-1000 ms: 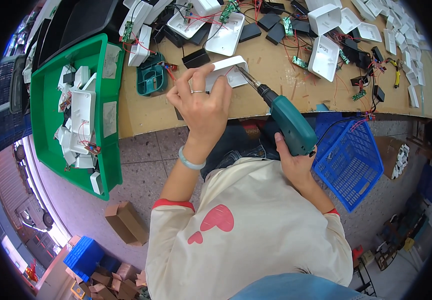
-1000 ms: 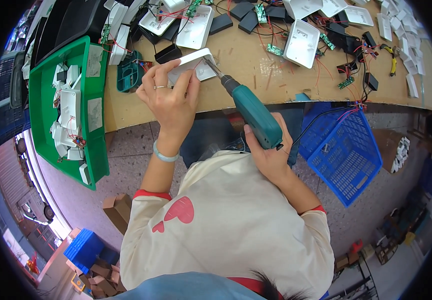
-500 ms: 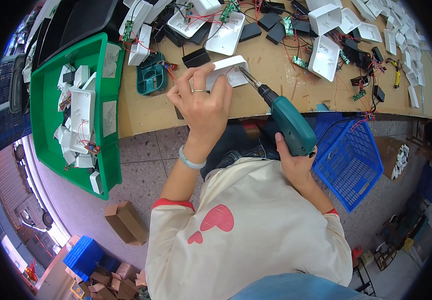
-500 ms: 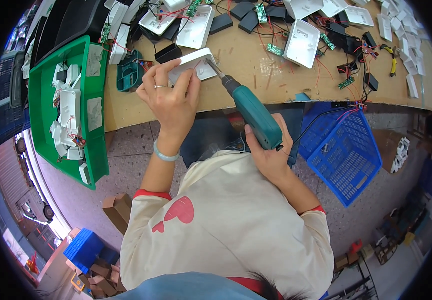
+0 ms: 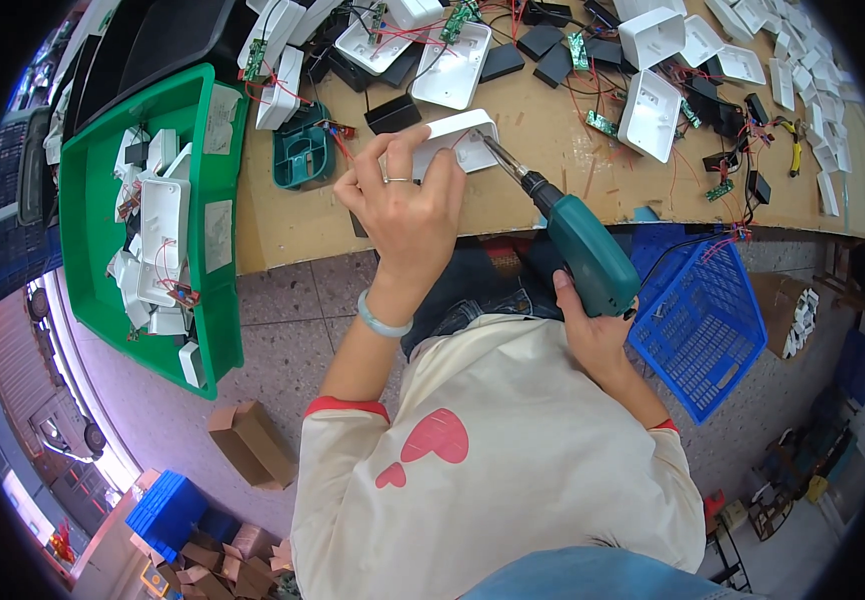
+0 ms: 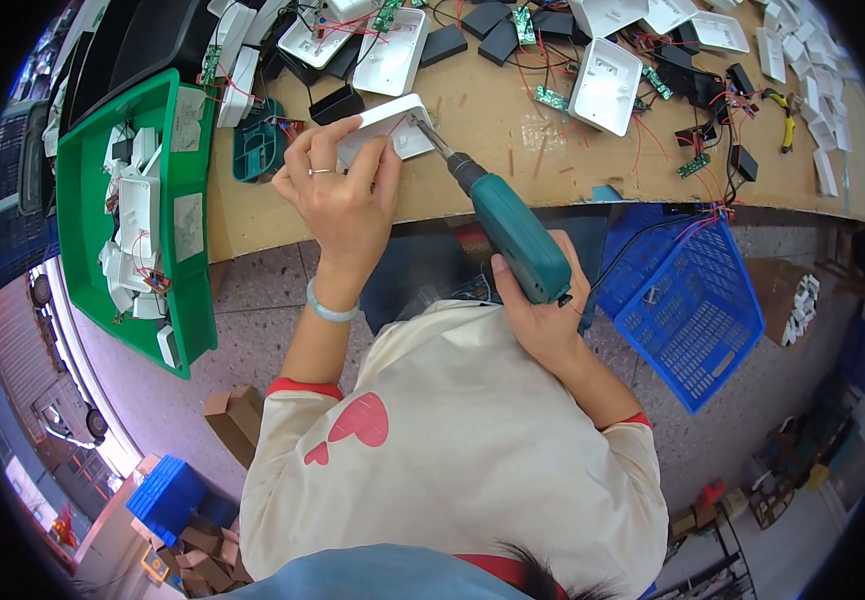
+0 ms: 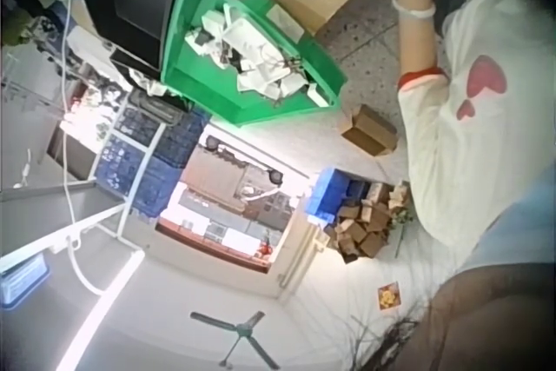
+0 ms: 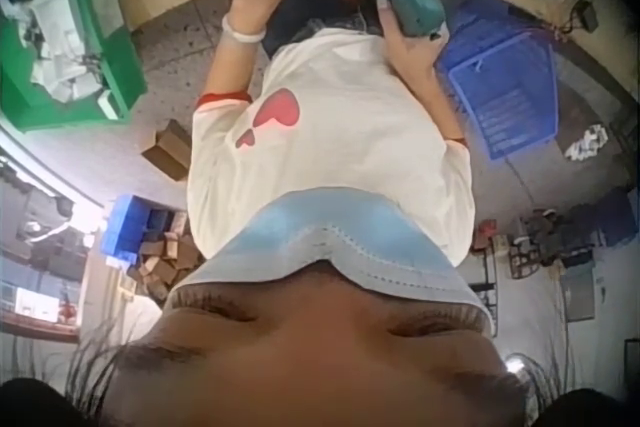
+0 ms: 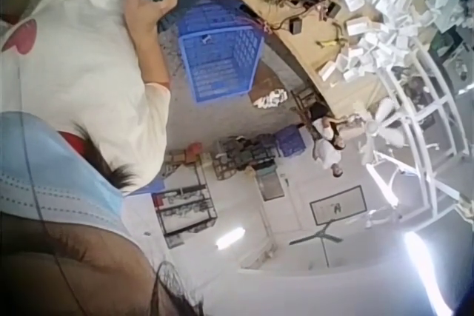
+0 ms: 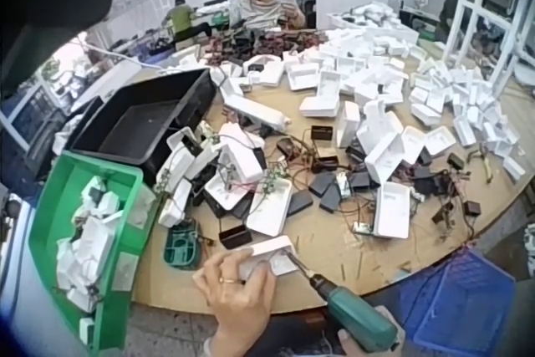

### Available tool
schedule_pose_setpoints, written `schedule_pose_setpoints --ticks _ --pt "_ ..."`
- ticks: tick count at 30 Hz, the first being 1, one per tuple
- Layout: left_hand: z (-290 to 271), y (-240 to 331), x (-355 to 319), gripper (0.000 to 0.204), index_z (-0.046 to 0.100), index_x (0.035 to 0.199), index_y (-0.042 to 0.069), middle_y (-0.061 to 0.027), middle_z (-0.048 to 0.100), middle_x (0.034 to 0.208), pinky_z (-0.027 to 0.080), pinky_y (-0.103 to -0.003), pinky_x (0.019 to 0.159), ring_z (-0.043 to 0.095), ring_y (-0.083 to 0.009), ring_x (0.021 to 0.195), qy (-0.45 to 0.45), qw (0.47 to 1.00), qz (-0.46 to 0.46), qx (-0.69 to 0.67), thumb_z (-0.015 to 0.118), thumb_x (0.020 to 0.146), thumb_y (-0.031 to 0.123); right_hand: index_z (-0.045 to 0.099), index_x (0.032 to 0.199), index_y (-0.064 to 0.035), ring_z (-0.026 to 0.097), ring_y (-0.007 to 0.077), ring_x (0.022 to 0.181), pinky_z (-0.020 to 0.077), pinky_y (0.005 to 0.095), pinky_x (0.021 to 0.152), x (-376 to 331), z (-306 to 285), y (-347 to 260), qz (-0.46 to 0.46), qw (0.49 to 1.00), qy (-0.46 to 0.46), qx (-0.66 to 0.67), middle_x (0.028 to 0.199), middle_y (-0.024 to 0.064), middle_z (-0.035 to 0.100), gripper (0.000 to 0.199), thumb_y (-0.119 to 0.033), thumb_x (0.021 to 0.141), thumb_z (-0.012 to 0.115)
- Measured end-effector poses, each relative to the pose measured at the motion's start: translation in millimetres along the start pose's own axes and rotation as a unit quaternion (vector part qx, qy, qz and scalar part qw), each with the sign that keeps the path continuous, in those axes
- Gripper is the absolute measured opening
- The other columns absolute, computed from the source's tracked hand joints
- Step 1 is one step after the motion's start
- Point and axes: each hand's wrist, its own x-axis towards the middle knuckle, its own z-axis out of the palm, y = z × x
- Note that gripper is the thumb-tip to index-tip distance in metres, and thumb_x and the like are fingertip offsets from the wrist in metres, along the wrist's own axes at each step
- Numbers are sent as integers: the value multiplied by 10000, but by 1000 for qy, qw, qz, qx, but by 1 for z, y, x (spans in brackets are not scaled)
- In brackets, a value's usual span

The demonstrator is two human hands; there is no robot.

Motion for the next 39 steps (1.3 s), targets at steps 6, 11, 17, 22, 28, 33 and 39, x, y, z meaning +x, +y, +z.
schedule_pose_setpoints --ticks 6,11,17,22,28,33,39 --pt "1 0 0 94 703 782 109 -7 657 1180 325 -432 888 557 -258 1108 -2 1000 3 4 782 756 151 677 1020 53 606 168 787 482 286 689 -6 -9 -5 13 1000 13 20 925 94 635 185 25 855 756" --pt "0 1 0 98 706 795 105 -21 650 1193 323 -441 889 551 -272 1118 -10 1000 2 12 784 768 159 650 1173 48 598 89 657 497 234 586 -9 -20 -9 -29 1000 0 6 980 88 692 270 63 906 690" --pt "-6 1 -2 208 745 898 94 -66 617 1269 322 -475 916 523 -312 1176 -35 999 1 15 809 813 273 603 1229 49 588 122 622 485 259 555 -4 -26 -13 12 996 58 64 985 128 671 307 73 926 644" --pt "-27 -4 1 383 757 1044 107 -94 603 1307 355 -501 1003 516 -340 1219 -29 994 -2 -110 866 756 336 600 1234 51 590 128 622 485 266 556 -2 -30 -18 10 995 64 71 1001 133 669 315 77 923 636" --pt "-58 -28 -17 345 740 1064 87 -95 672 1134 502 -397 830 611 -300 1003 -9 988 40 -146 873 745 95 590 1253 51 587 132 619 483 267 556 -2 -33 -18 12 995 58 81 1018 140 667 337 79 920 626" --pt "-63 -27 -42 286 721 1027 65 -86 664 977 508 -373 740 610 -270 883 -93 982 -40 -159 843 768 61 570 1281 48 586 135 619 486 269 558 -2 -34 -19 9 996 50 76 1059 153 663 363 87 923 614" --pt "-58 -14 -43 210 710 982 59 -59 640 969 502 -375 699 598 -269 872 -100 994 -3 -41 816 813 123 561 1295 48 591 138 621 488 270 559 -1 -34 -22 7 995 59 81 1102 162 661 377 98 923 605"
